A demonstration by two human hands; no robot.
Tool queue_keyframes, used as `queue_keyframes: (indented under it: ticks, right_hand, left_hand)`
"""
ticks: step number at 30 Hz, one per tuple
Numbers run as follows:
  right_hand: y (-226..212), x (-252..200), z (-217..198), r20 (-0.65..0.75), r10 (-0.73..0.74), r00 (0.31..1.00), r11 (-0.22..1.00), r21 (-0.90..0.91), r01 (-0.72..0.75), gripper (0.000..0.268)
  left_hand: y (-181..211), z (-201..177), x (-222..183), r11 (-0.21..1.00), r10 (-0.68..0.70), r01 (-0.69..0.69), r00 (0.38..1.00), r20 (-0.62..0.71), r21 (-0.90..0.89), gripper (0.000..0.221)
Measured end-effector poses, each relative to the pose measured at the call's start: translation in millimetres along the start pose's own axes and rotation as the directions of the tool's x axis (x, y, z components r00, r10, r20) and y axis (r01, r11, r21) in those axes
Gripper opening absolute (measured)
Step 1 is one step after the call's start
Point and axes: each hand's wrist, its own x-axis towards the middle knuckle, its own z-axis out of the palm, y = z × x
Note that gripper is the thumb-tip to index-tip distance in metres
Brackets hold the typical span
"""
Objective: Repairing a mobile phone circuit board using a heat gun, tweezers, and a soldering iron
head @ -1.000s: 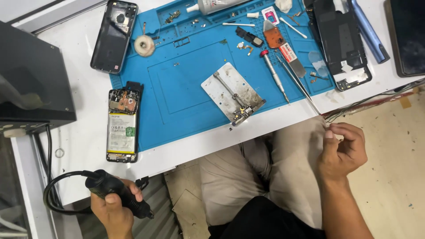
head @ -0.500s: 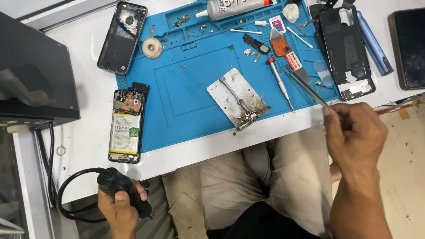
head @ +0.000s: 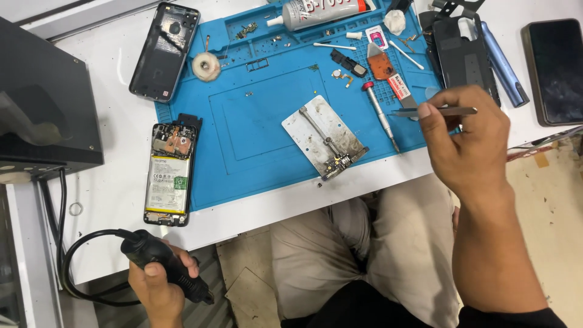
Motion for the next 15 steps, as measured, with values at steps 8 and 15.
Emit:
queue_keyframes:
  ticks: [8,15]
  right_hand:
    - [5.6,-7.7,20.7,0.091,0.153,0.984,0.963,0.208,-0.169,0.011]
    - [-5.7,-17.5,15.3,0.063,0.358,0.932,0.866,0.351,-0.356,0.01]
  left_hand:
    - [-2.6,-1.0,2.5,1.0,0.004,-0.003,1.0,-0.007,0.024,0.07]
    - [-2.8,3.9,3.5,1.0,0.001,-0.001,1.0,-0.022,-0.006,0.071]
